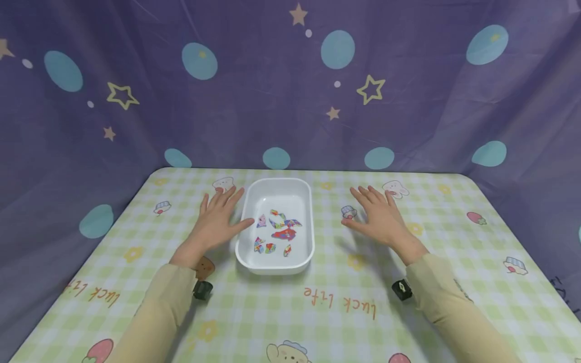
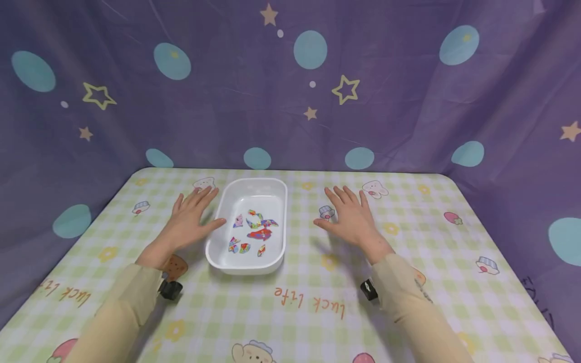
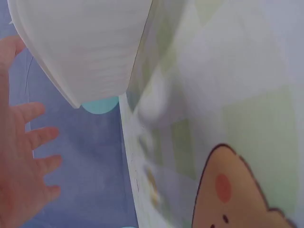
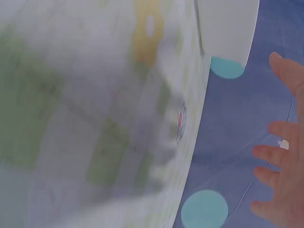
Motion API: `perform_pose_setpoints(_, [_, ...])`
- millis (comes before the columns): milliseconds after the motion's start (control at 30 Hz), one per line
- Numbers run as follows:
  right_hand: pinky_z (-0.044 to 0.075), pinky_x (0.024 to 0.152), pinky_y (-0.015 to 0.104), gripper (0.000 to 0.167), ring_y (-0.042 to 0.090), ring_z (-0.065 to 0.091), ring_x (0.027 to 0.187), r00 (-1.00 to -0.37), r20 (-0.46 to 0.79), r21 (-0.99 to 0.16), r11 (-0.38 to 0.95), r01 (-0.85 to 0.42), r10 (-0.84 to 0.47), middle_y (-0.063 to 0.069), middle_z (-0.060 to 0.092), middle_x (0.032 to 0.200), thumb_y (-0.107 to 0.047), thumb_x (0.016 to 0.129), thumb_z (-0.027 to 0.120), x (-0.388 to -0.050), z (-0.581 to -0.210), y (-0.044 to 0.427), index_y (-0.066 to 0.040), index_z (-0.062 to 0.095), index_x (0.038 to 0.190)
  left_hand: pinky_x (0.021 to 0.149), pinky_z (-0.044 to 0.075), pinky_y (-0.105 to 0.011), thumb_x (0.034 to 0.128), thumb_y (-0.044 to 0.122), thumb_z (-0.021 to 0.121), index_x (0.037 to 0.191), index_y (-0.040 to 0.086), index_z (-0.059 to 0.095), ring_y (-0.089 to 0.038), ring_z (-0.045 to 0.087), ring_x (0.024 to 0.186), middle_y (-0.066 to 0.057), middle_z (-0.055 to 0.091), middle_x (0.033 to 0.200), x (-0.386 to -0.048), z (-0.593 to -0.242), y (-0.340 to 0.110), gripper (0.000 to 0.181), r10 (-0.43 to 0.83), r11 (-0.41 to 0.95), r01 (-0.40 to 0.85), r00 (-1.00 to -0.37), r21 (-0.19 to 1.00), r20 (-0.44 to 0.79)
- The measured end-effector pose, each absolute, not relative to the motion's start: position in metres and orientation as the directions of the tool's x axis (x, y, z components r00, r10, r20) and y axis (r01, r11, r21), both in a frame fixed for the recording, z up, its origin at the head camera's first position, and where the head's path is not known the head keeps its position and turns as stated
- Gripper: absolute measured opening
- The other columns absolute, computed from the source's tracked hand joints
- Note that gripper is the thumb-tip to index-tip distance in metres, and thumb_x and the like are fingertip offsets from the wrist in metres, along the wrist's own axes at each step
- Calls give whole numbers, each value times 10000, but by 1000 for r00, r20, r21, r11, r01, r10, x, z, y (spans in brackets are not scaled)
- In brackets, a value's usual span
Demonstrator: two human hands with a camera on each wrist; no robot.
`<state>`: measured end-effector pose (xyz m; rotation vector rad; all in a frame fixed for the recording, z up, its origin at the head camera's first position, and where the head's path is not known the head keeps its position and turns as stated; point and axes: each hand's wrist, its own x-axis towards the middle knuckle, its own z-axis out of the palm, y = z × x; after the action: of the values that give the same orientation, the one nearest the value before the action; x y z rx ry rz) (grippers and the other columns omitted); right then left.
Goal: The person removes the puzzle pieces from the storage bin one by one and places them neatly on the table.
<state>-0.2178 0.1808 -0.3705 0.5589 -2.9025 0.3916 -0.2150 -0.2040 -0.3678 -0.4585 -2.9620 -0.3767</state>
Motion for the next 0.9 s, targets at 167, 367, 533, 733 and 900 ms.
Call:
perform_pose_setpoints(167, [129,1089,563,772,333,307,1310,-889,246,-221,871,-438,-385,130,404,1397,-594,792,530,-218,-369,168,-132,375,1391,1093,143,-536,805,642,460,1453,140,215,-351,220,1342,-148,267,1469,-214,-370,-204,856,278,900,314,-948,303,157])
perform_pose_setpoints(367, [228,1081,485,597,269,474,1177,-866,315,-241,850,-469,-389,83,562,1240,-483,808,584,-218,-366,148,-124,512,1279,1069,185,-572,795,587,537,1455,141,202,-364,200,1346,-148,238,1479,-214,-372,-202,865,228,864,250,-968,438,103])
perform_pose_setpoints(533, [290,1049,456,541,240,509,1136,-849,326,-237,834,-499,-415,55,590,1202,-458,810,595,-220,-365,130,-134,545,1240,1034,280,-565,800,532,577,1462,178,175,-357,249,1328,-141,201,1487,-216,-374,-201,852,220,785,213,-974,582,59])
perform_pose_setpoints(733, [291,1046,443,498,227,533,1114,-831,336,-208,826,-524,-443,37,604,1183,-444,802,615,-220,-361,109,-162,569,1209,994,385,-488,815,387,633,1460,144,168,-354,305,1288,-160,191,1466,-221,-377,-201,832,267,652,218,-963,727,49])
perform_pose_setpoints(900, [299,1043,426,470,215,543,1098,-812,334,-174,815,-552,-479,28,615,1158,-428,795,629,-221,-359,95,-183,583,1194,1005,368,-499,835,284,629,1465,123,132,-393,296,1289,-180,173,1468,-223,-381,-202,819,289,555,194,-957,809,31])
